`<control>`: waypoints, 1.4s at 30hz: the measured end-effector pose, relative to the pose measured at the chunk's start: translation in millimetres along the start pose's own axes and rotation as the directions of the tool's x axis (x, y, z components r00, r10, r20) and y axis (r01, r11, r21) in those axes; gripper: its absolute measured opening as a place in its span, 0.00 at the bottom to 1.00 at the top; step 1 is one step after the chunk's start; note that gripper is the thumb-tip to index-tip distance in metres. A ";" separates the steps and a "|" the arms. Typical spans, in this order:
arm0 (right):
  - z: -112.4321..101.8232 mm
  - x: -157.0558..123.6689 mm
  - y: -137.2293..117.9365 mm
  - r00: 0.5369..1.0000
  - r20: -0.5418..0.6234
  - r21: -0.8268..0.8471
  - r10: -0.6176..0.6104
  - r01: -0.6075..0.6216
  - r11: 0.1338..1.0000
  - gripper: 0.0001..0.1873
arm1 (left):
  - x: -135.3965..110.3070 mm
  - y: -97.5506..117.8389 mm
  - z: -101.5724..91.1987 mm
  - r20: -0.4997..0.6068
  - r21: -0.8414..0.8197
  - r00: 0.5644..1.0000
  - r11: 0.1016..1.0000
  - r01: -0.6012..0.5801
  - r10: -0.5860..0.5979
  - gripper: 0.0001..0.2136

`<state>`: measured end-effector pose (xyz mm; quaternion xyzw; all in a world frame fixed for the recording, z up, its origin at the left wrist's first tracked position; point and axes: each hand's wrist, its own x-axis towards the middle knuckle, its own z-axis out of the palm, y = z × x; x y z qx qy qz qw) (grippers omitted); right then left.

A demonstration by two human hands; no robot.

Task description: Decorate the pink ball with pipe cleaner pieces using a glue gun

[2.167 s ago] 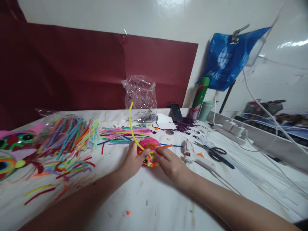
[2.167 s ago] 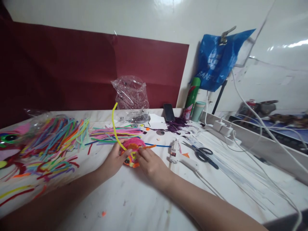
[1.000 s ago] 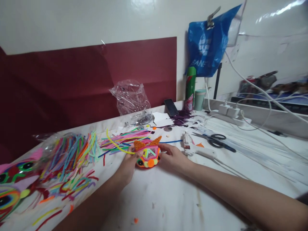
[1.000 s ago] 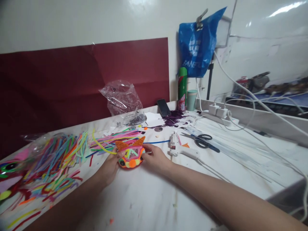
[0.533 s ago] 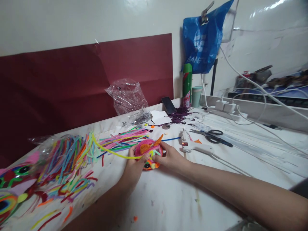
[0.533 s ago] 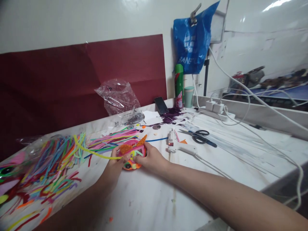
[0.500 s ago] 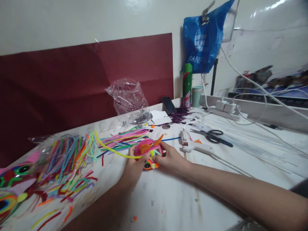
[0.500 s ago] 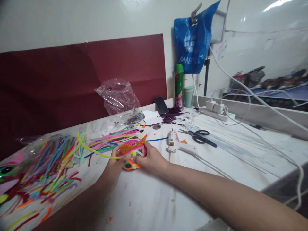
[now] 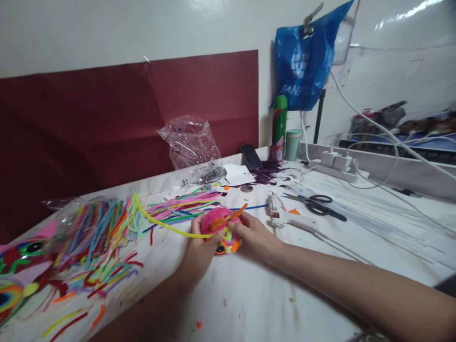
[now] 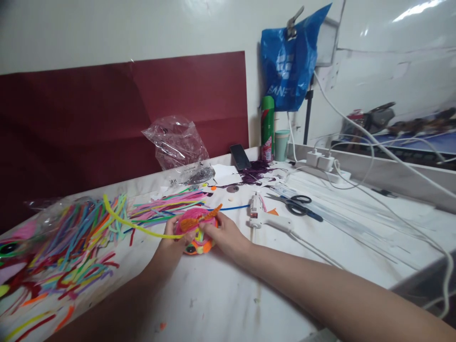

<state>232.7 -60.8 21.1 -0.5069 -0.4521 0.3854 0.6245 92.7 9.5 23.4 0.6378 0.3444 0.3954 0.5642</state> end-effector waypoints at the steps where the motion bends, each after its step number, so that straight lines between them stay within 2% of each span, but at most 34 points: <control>1: 0.5 -0.1 -1.5 1.000 -0.003 0.031 0.014 -0.014 0.999 0.19 | -0.1 -0.2 0.3 0.004 0.005 1.000 1.000 -0.016 0.016 0.29; 7: 1.1 1.2 -4.2 0.997 -0.050 0.008 0.051 -0.050 0.999 0.17 | 0.3 -3.6 -3.1 0.073 0.013 0.997 0.999 -0.034 0.033 0.31; 13: 0.3 1.7 -5.8 0.997 -0.068 -0.032 0.048 -0.050 0.998 0.15 | 3.6 -9.0 -8.6 0.148 -0.043 0.987 0.998 -0.053 0.058 0.28; 26: -3.0 5.0 2.9 0.996 -0.085 -0.054 0.015 -0.019 0.998 0.16 | 7.0 1.7 -10.7 0.174 -0.006 0.984 1.000 -0.023 0.024 0.29; 29: -2.9 4.9 1.0 0.996 -0.087 -0.054 0.035 -0.040 0.998 0.15 | 6.3 3.3 -10.0 0.177 -0.038 0.984 0.999 -0.021 0.028 0.30; 35: -4.1 5.3 -2.3 0.996 -0.056 -0.036 0.069 -0.072 0.997 0.13 | 5.7 3.1 -10.3 0.173 0.008 0.984 1.000 -0.030 0.028 0.28; 42: 0.0 3.3 -4.7 0.990 -0.086 0.062 0.112 -0.107 0.992 0.16 | 6.0 3.1 -9.4 0.161 -0.030 0.987 0.999 -0.020 0.025 0.27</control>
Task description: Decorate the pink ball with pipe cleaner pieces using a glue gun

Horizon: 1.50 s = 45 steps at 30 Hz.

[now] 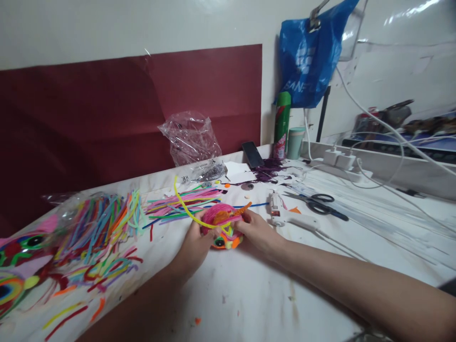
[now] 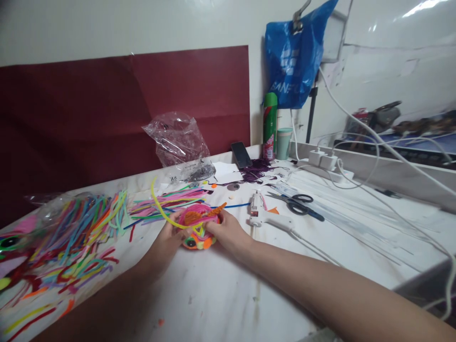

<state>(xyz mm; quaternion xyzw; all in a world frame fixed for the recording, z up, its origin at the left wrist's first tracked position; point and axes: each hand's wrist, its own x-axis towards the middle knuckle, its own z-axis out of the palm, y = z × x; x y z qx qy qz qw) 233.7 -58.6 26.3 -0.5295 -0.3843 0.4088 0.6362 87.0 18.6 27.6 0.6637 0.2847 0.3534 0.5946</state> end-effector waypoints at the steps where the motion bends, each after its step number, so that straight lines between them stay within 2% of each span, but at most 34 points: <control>1: -0.1 -0.6 -0.4 1.000 0.001 0.007 0.008 -0.008 1.000 0.16 | -0.2 0.1 0.1 0.008 -0.001 1.000 1.000 0.001 -0.001 0.27; 7: -1.5 -2.2 -2.3 0.999 0.011 0.033 0.036 -0.036 0.999 0.14 | -0.2 -2.6 -0.7 0.013 0.023 1.000 0.999 -0.023 0.023 0.29; 19: -0.3 1.6 1.6 0.998 -0.036 -0.166 -0.059 0.053 0.985 0.13 | 0.6 -6.9 -0.6 -0.005 -0.006 0.999 0.999 -0.036 0.036 0.29; 26: 1.2 0.4 0.8 0.996 -0.061 -0.162 -0.060 0.049 0.986 0.12 | 2.8 -4.2 0.1 0.002 0.050 1.000 0.998 -0.027 0.027 0.30; 32: -4.7 4.3 7.8 0.997 0.056 -0.012 -0.058 0.058 0.998 0.14 | 4.5 -2.5 -0.6 -0.008 0.005 1.000 1.000 0.016 -0.016 0.29; 36: -5.5 5.1 8.3 0.992 0.115 0.012 -0.044 0.043 0.999 0.16 | 7.7 -7.3 -3.6 -0.029 -0.069 0.999 0.997 0.041 -0.043 0.29; 40: -3.3 4.4 9.4 0.994 0.094 -0.084 -0.055 0.063 0.994 0.22 | 9.2 -9.4 -4.0 -0.022 -0.100 0.999 0.994 0.046 -0.048 0.29; 45: 0.5 1.9 9.3 0.998 0.015 -0.258 -0.063 0.065 0.964 0.18 | 6.8 -7.3 -1.7 -0.012 -0.074 0.999 0.997 0.034 -0.035 0.29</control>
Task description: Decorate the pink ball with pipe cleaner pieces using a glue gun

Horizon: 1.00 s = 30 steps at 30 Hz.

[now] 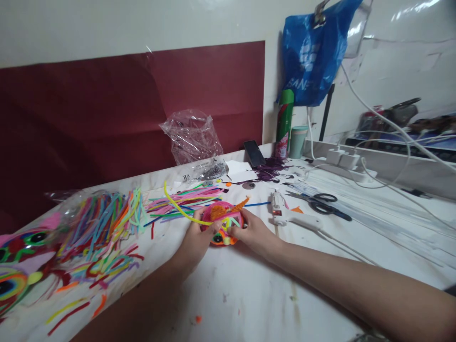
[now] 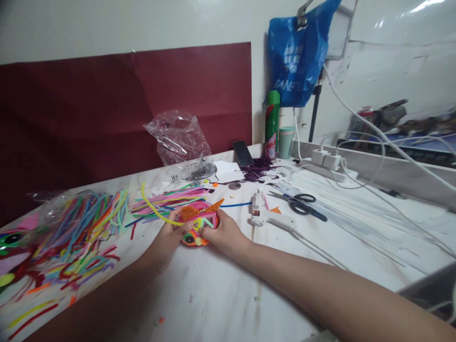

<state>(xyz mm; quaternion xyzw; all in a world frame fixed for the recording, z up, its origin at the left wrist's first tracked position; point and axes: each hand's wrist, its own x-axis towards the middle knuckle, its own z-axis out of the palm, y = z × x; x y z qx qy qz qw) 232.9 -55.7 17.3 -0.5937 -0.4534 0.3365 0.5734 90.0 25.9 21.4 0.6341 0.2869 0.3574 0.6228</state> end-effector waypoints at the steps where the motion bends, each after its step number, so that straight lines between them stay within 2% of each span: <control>1: 0.5 -0.7 -1.2 1.000 -0.013 -0.025 0.004 -0.004 1.000 0.17 | -0.6 0.4 0.4 0.003 -0.001 1.000 1.000 0.000 0.000 0.29; 5: -0.5 -2.0 -5.1 1.000 -0.023 -0.059 -0.005 0.003 0.998 0.16 | -2.2 2.0 1.3 0.006 -0.011 1.000 1.000 0.009 -0.009 0.29; 10: -3.8 -1.1 -2.3 0.998 0.055 0.007 -0.022 0.022 1.000 0.19 | -4.0 3.2 2.9 -0.028 0.016 1.000 1.000 -0.012 0.012 0.29; 16: -0.4 -0.5 4.6 1.000 -0.004 -0.035 -0.028 0.028 0.999 0.18 | -4.7 2.5 2.7 -0.018 0.013 1.000 1.000 0.011 -0.010 0.29; 18: -1.3 -0.1 4.8 0.997 0.054 0.023 -0.059 0.058 0.998 0.20 | -3.1 3.7 0.7 -0.012 -0.022 0.999 0.999 0.030 -0.030 0.29; 20: -3.0 0.5 3.5 0.982 0.154 0.183 -0.109 0.080 0.980 0.24 | -0.4 6.2 -2.6 -0.016 -0.073 0.997 0.995 0.070 -0.071 0.28; 23: -5.5 1.7 0.7 0.975 0.198 0.359 -0.103 0.026 0.933 0.27 | 4.7 10.3 -10.4 0.006 -0.188 0.991 0.973 0.132 -0.134 0.26; 27: -8.7 3.7 2.9 0.994 0.111 0.311 0.011 -0.045 0.949 0.32 | 9.7 9.3 -22.3 0.117 -0.334 0.984 0.928 0.165 -0.133 0.23; 30: -11.3 4.8 8.6 0.991 0.132 0.272 -0.022 -0.015 0.962 0.32 | 10.8 4.6 -27.1 0.136 -0.385 0.985 0.910 0.155 -0.110 0.21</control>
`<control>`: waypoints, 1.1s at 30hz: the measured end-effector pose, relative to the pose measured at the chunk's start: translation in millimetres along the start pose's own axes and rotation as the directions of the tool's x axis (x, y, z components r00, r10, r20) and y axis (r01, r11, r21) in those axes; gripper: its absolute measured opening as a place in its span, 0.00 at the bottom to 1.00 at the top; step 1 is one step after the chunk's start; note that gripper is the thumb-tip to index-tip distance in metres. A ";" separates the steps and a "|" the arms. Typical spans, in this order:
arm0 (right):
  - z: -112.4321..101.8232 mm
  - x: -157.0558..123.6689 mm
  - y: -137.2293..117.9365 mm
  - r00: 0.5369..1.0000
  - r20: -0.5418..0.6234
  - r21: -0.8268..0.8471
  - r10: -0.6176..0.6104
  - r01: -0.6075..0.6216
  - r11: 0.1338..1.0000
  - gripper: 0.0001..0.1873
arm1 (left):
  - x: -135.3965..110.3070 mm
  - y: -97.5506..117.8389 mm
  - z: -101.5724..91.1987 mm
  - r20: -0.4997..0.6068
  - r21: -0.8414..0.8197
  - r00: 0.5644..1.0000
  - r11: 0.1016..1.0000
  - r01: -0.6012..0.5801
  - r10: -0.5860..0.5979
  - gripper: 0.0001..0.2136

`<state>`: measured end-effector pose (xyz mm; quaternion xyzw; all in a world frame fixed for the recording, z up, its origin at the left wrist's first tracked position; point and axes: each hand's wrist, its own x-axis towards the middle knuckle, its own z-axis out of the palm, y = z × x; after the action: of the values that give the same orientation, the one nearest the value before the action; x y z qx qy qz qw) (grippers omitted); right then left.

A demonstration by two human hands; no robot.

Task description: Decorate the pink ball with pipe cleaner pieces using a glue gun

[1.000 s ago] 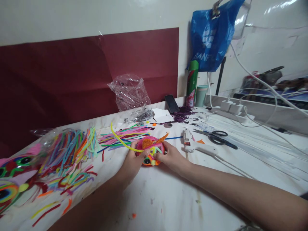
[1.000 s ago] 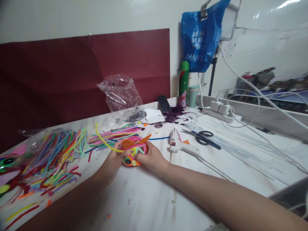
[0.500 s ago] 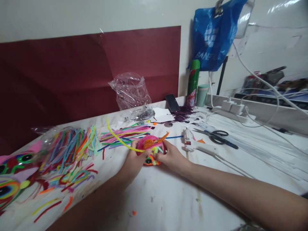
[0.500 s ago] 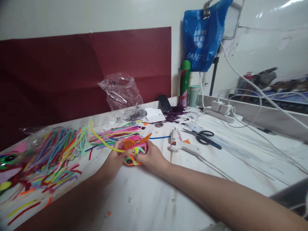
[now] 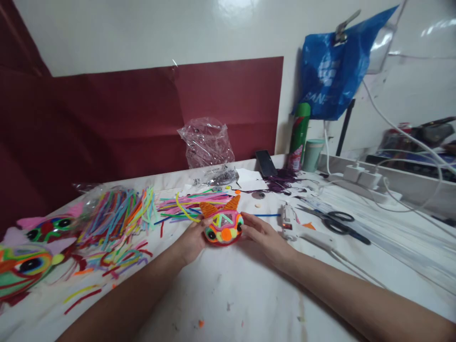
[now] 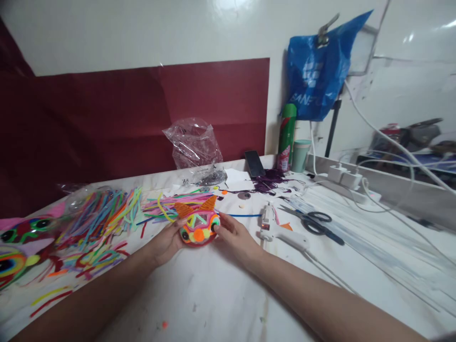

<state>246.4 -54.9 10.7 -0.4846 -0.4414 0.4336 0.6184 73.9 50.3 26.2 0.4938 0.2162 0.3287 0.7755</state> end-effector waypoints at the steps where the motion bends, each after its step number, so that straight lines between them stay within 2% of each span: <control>1: -1.3 0.1 1.6 1.000 0.023 -0.011 -0.017 0.018 1.000 0.31 | 0.0 -1.2 -0.8 -0.001 -0.009 1.000 1.000 -0.004 0.004 0.21; 6: -4.4 0.0 6.5 0.989 0.114 -0.068 -0.089 0.098 0.993 0.27 | -1.8 -4.8 3.0 -0.004 -0.012 1.000 1.000 -0.026 0.026 0.21; 10: -4.1 0.5 7.3 0.988 0.115 -0.115 -0.099 0.112 0.987 0.25 | -2.4 -6.2 4.9 -0.036 0.001 0.999 0.999 -0.041 0.041 0.23; 18: -4.1 -0.8 2.3 0.989 0.114 -0.182 -0.096 0.116 0.976 0.25 | -2.2 -6.1 4.9 -0.011 0.017 0.999 0.999 -0.032 0.032 0.23; 24: 0.2 -2.3 -7.2 0.996 0.079 -0.160 -0.034 0.046 0.986 0.23 | -5.9 -4.2 12.7 -0.072 0.063 0.997 0.998 -0.026 0.030 0.25; 33: 1.5 -1.5 -6.5 0.998 0.063 -0.120 -0.014 0.022 0.992 0.21 | -6.7 -2.6 17.3 -0.116 0.060 0.993 0.998 -0.014 0.021 0.22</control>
<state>245.2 -57.0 17.1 -0.5034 -0.4902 0.4154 0.5777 81.5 33.9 31.2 0.4983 0.2665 0.3571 0.7437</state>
